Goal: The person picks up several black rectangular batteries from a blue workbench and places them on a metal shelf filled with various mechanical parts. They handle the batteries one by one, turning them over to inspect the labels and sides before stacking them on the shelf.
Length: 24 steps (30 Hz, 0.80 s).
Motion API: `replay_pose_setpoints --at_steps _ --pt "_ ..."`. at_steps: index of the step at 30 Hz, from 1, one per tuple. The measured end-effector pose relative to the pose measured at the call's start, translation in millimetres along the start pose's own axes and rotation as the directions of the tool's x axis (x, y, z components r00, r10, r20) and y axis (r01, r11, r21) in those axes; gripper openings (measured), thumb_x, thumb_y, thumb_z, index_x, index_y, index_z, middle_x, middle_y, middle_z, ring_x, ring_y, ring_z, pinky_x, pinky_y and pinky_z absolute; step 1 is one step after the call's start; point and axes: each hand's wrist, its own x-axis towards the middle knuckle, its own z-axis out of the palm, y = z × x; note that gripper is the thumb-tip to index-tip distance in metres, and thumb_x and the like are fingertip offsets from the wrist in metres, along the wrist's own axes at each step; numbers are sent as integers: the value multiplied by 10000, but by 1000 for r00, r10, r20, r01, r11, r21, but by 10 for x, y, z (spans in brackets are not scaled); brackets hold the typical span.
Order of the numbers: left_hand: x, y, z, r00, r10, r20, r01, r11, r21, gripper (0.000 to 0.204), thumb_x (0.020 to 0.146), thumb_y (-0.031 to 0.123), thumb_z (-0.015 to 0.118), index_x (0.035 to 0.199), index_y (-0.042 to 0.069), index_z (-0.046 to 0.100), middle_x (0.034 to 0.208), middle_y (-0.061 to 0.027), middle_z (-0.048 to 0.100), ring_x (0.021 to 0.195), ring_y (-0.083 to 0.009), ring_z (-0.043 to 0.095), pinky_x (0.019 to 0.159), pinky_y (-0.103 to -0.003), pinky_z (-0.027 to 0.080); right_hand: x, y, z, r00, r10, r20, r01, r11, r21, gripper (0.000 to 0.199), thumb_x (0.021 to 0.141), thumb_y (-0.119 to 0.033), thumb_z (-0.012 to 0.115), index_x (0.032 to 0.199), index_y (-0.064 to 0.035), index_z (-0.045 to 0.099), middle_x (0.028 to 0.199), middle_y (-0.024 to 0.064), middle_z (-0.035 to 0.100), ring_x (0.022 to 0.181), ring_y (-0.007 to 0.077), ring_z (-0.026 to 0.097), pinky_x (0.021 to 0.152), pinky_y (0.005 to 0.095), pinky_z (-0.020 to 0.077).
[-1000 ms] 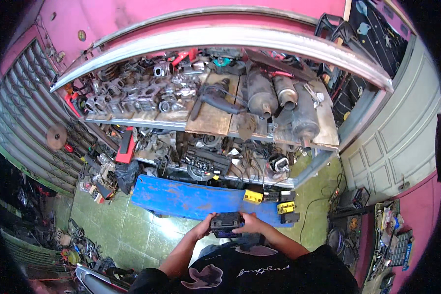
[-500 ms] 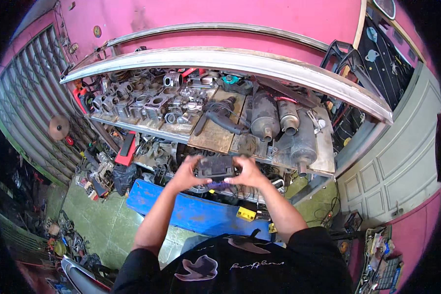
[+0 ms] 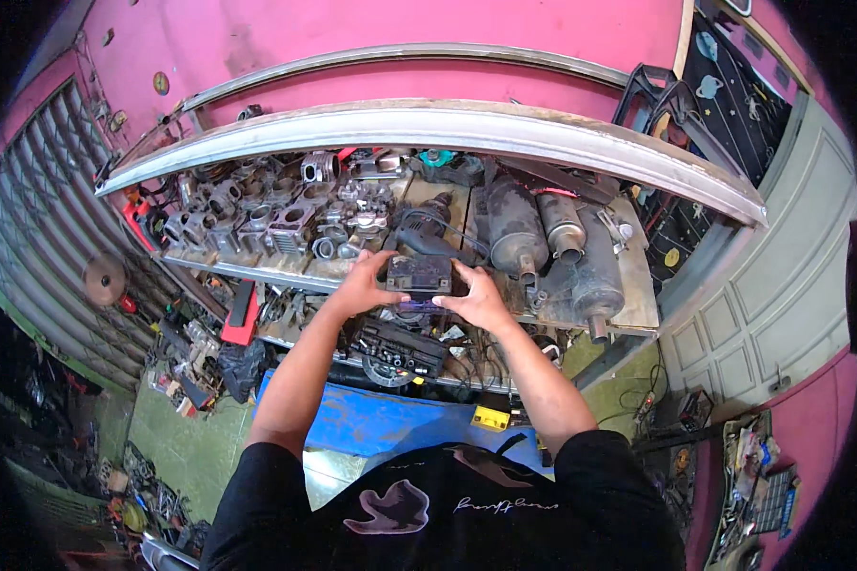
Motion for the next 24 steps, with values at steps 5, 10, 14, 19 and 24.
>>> replay_pose_setpoints --at_steps 5,10,14,19,24 --pt "129 -161 84 999 11 38 -10 999 -37 969 640 484 945 1446 103 565 1117 -155 588 1088 -323 564 1014 -445 387 -269 -199 37 967 137 -213 -169 975 -141 753 723 -413 924 1330 -47 670 1105 217 684 1062 391 648 951 411 521" --pt "152 -190 99 999 18 35 -8 964 -264 938 674 447 928 1412 -10 575 1165 -203 643 1144 -358 596 1048 -426 436 -506 -409 83 929 17 -370 -238 793 -562 610 791 -560 816 1188 -102 750 1237 89 729 1095 317 575 957 436 415" --pt "303 -208 134 1000 -5 -24 -1 969 -246 782 716 393 909 1321 -32 655 1133 -226 697 1088 -345 630 1010 -431 479 -465 -48 192 900 -41 -434 -284 700 -655 515 876 -574 716 1204 -179 754 1338 34 686 1155 292 521 956 526 349" --pt "323 -438 308 995 -53 -85 26 955 -297 755 751 437 872 1315 -18 662 1155 -250 706 1112 -356 626 1013 -433 479 -443 -63 99 924 12 -381 -313 597 -739 340 934 -226 660 1266 -211 732 1377 2 662 1192 275 510 967 533 328" --pt "333 -372 398 984 -68 -167 5 937 -351 718 780 465 832 1302 -4 679 1129 -261 694 1084 -379 640 990 -439 495 -500 67 6 903 53 -426 -380 561 -735 330 908 -179 640 1208 -229 768 1298 30 709 1178 274 530 978 571 333"
